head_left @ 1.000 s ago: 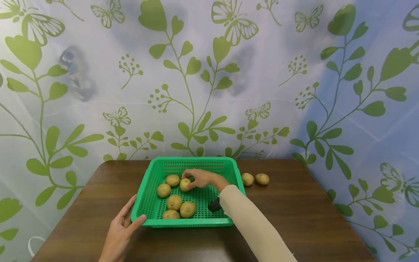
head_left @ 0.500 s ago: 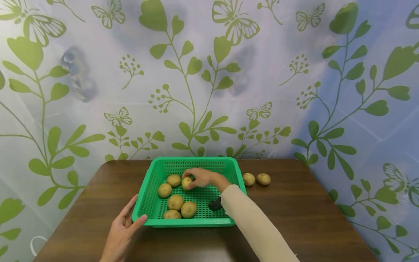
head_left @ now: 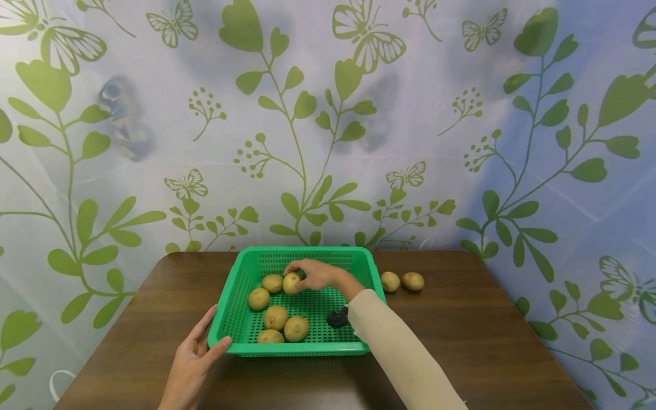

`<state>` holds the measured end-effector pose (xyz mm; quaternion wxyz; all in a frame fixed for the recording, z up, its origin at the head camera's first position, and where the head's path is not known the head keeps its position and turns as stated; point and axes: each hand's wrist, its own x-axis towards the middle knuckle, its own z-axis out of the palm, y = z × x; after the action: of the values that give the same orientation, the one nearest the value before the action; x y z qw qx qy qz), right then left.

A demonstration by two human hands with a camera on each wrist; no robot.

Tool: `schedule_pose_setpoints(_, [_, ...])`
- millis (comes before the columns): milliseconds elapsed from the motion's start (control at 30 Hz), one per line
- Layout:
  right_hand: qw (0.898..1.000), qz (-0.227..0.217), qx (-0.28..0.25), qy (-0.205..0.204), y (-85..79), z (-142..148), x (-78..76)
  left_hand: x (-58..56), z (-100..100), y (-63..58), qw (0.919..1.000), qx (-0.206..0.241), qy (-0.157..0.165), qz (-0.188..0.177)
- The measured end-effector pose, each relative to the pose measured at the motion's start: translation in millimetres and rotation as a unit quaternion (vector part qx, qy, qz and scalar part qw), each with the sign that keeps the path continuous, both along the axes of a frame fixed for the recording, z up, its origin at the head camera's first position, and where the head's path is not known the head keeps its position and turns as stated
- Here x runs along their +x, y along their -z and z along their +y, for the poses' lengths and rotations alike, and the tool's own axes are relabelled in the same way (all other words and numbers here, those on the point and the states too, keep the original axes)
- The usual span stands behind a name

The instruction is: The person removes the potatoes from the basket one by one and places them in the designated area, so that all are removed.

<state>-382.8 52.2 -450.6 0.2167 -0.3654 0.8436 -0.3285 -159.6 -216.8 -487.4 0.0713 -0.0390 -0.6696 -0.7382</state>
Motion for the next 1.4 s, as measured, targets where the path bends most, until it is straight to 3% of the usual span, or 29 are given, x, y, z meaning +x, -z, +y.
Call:
schedule_pose_setpoints(333, [1.000, 0.013, -0.023, -0.007, -7.5, 1.2, 0.5, -0.4, -0.8, 0.9, 1.0000, -0.009, -0.003, 0.002])
schedule_pose_setpoints(1000, [0.988, -0.047, -0.150, 0.008, -26.7, 5.8, 1.4, -1.6, -0.1, -1.9, 0.9999, -0.011, -0.001, -0.010])
schedule_pose_setpoints(1400, [0.989, -0.040, -0.144, 0.001, -49.6, 13.9, 5.6, -0.4, 0.4, 0.3, 0.9998, -0.014, -0.007, -0.009])
